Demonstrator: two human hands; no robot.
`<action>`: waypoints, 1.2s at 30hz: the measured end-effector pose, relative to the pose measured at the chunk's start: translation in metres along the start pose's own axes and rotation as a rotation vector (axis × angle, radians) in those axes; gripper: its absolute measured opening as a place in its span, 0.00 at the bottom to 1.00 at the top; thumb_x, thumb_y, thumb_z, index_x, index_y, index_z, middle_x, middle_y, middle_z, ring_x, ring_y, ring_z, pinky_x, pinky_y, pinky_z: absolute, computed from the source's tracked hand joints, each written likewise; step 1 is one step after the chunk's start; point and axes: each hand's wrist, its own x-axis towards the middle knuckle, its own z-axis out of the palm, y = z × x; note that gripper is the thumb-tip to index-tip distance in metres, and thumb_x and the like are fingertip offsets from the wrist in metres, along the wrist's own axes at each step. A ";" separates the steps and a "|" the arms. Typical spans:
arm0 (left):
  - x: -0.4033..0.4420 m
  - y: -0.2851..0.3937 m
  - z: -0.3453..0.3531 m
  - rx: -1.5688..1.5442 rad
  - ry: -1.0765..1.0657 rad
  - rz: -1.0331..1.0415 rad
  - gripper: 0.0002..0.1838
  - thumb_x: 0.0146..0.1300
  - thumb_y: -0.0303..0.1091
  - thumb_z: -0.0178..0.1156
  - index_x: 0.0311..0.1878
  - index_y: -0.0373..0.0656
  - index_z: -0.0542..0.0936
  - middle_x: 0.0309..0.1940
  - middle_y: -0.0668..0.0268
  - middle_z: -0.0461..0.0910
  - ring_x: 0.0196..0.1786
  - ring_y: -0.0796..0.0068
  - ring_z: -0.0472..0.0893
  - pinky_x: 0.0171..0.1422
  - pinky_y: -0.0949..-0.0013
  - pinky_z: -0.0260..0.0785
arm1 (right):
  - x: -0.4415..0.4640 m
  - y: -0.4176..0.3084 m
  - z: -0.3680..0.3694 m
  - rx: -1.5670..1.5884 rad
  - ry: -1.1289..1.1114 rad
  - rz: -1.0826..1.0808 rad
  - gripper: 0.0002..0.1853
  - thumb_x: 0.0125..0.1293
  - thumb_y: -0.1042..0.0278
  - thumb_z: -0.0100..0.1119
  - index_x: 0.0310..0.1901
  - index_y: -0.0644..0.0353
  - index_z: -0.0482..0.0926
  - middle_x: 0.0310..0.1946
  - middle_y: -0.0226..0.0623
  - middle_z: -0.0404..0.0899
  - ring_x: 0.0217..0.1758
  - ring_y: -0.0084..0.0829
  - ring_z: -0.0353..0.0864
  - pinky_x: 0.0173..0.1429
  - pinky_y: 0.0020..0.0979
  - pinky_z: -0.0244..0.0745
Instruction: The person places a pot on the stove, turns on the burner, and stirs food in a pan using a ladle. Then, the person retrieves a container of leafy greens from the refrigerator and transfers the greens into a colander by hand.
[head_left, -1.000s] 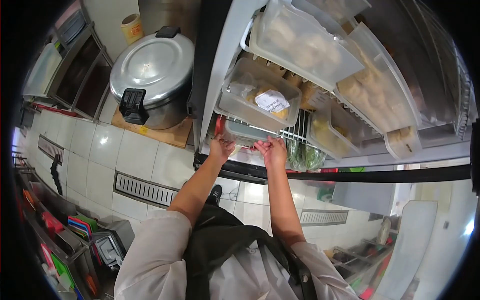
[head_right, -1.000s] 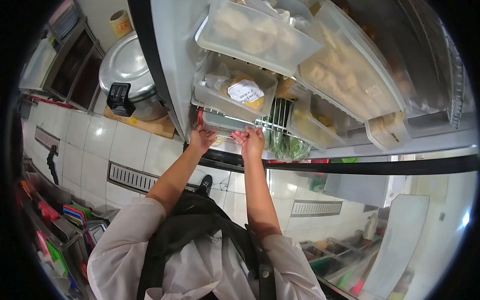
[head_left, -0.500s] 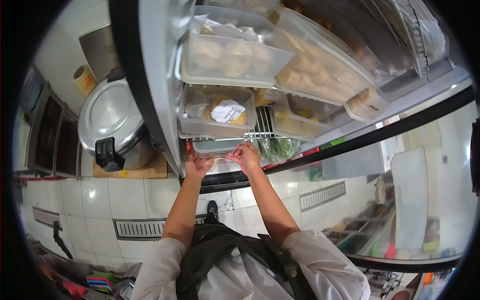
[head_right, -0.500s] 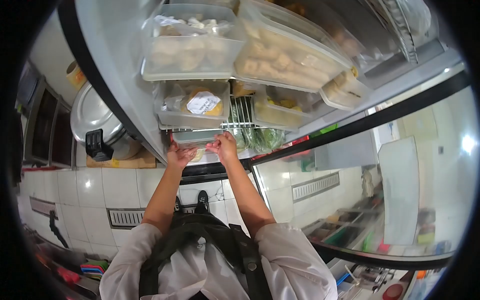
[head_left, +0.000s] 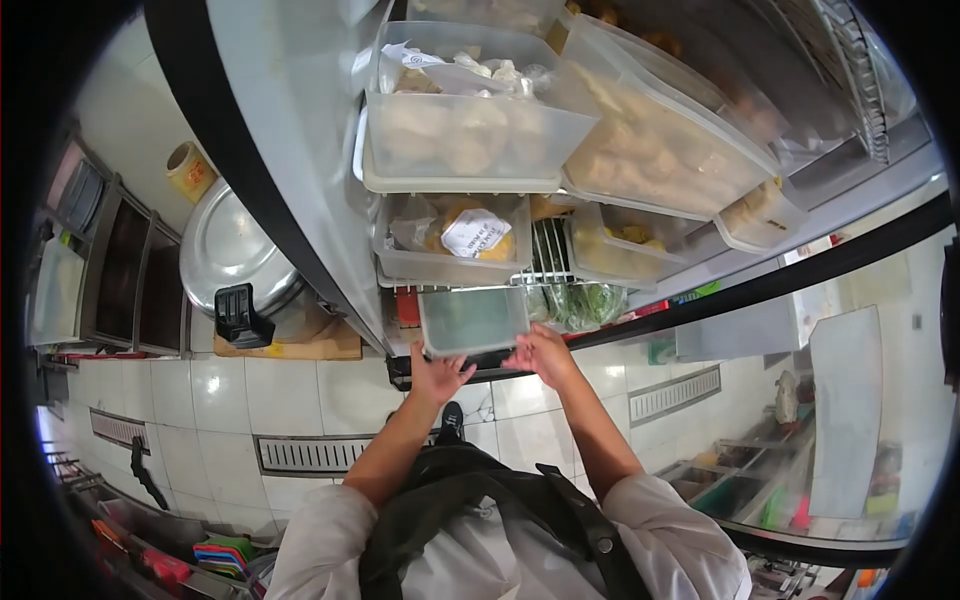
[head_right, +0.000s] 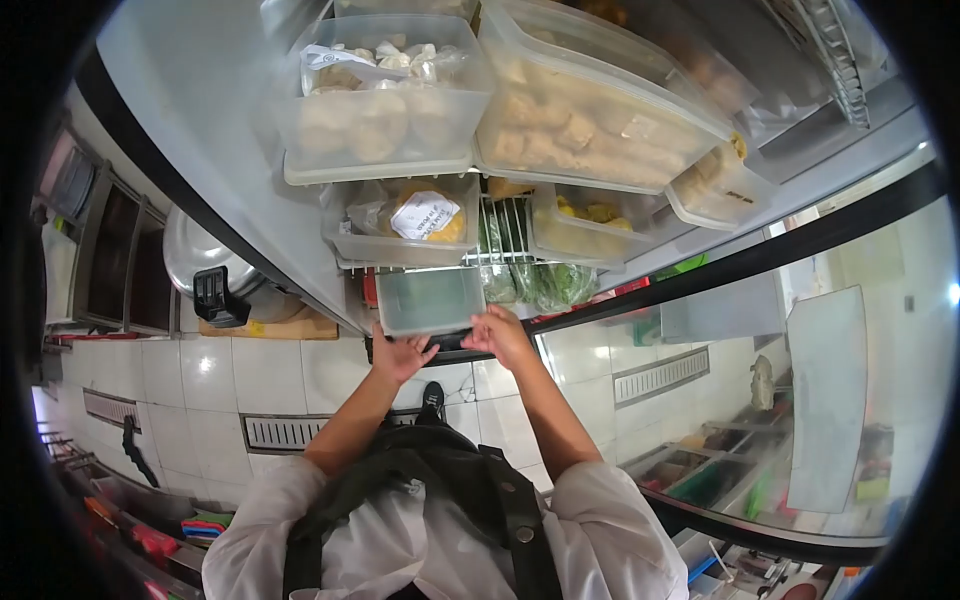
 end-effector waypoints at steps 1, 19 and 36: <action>-0.012 -0.006 -0.009 0.022 -0.027 -0.039 0.40 0.55 0.70 0.41 0.63 0.51 0.65 0.65 0.63 0.60 0.70 0.62 0.55 0.70 0.39 0.39 | -0.015 0.002 -0.004 -0.047 -0.025 0.068 0.08 0.59 0.73 0.56 0.36 0.58 0.66 0.24 0.34 0.71 0.28 0.32 0.77 0.42 0.47 0.80; -0.077 0.023 -0.061 0.374 -0.188 -0.301 0.26 0.66 0.52 0.41 0.64 0.52 0.64 0.62 0.62 0.66 0.64 0.59 0.66 0.66 0.39 0.53 | 0.009 0.064 -0.031 0.153 -0.273 0.030 0.41 0.55 0.45 0.59 0.66 0.57 0.57 0.62 0.41 0.65 0.65 0.39 0.63 0.66 0.43 0.60; -0.051 -0.001 -0.038 0.424 -0.196 0.002 0.26 0.67 0.50 0.43 0.58 0.39 0.69 0.49 0.58 0.76 0.48 0.62 0.78 0.53 0.56 0.74 | -0.033 0.126 -0.022 -0.089 -0.130 0.053 0.43 0.56 0.62 0.60 0.70 0.54 0.47 0.62 0.42 0.62 0.64 0.37 0.63 0.64 0.37 0.62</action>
